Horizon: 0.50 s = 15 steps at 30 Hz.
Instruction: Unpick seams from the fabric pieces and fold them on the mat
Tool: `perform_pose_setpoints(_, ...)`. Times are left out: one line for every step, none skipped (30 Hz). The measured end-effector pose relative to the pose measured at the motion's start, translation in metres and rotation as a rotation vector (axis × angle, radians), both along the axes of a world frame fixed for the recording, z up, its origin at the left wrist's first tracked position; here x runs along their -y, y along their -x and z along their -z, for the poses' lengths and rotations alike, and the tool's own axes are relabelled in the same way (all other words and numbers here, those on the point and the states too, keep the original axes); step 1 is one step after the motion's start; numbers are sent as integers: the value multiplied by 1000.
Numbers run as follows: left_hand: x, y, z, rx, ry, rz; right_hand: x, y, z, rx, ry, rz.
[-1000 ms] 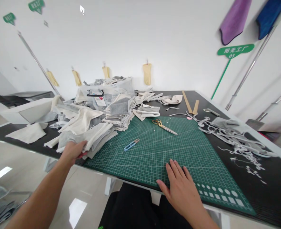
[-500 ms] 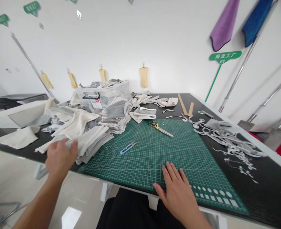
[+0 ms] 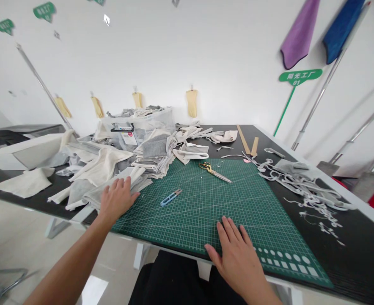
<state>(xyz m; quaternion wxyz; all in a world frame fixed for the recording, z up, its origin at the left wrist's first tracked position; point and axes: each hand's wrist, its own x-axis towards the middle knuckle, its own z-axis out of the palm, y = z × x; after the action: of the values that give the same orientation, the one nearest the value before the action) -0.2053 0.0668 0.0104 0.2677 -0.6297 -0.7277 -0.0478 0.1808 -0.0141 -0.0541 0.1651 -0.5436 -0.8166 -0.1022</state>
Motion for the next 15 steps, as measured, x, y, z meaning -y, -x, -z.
perform_pose_setpoints(-5, -5, 0, -4, 5, 12, 0, 0, 0, -2, -1, -1)
perform_pose_setpoints(-10, -9, 0, -2, 11, 16, 0, 0, 1, -4, -1, -2)
perform_pose_setpoints(-15, -13, 1, 3, 13, 14, 0, 0, 1, -5, -1, -2)
perform_pose_setpoints(-20, -16, 2, 9, 14, 11, 0, 0, 1, -5, -1, -2)
perform_pose_setpoints(-25, -18, 3, 16, 18, 9, 0, -1, 2, -5, 0, -1)
perform_pose_setpoints(-29, -19, 4, 28, 22, 3, 0, -1, 2, -5, 1, -1)
perform_pose_setpoints(-32, -20, 6, 43, 27, -10, 0, -1, 2, -5, 2, -1)
perform_pose_setpoints(-35, -20, 7, 60, 32, -24, 0, -1, 2, -5, 4, -1)
perform_pose_setpoints(-37, -19, 8, 76, 36, -37, 0, -1, 2, -7, 5, -1)
perform_pose_setpoints(-38, -19, 8, 92, 39, -50, 0, -1, 2, -8, 6, 1)
perform_pose_setpoints(-40, -19, 9, 105, 39, -62, 0, -1, 2, -9, 8, 3)
perform_pose_setpoints(-41, -19, 9, 117, 40, -69, 0, 0, 2, -10, 10, 5)
perform_pose_setpoints(-41, -19, 8, 128, 44, -71, 0, 0, 1, -11, 13, 8)
perform_pose_setpoints(-42, -20, 8, 145, 55, -67, 0, 0, 0, -11, 17, 10)
perform_pose_setpoints(-43, -21, 7, 164, 70, -55, 1, 0, -1, -11, 22, 11)
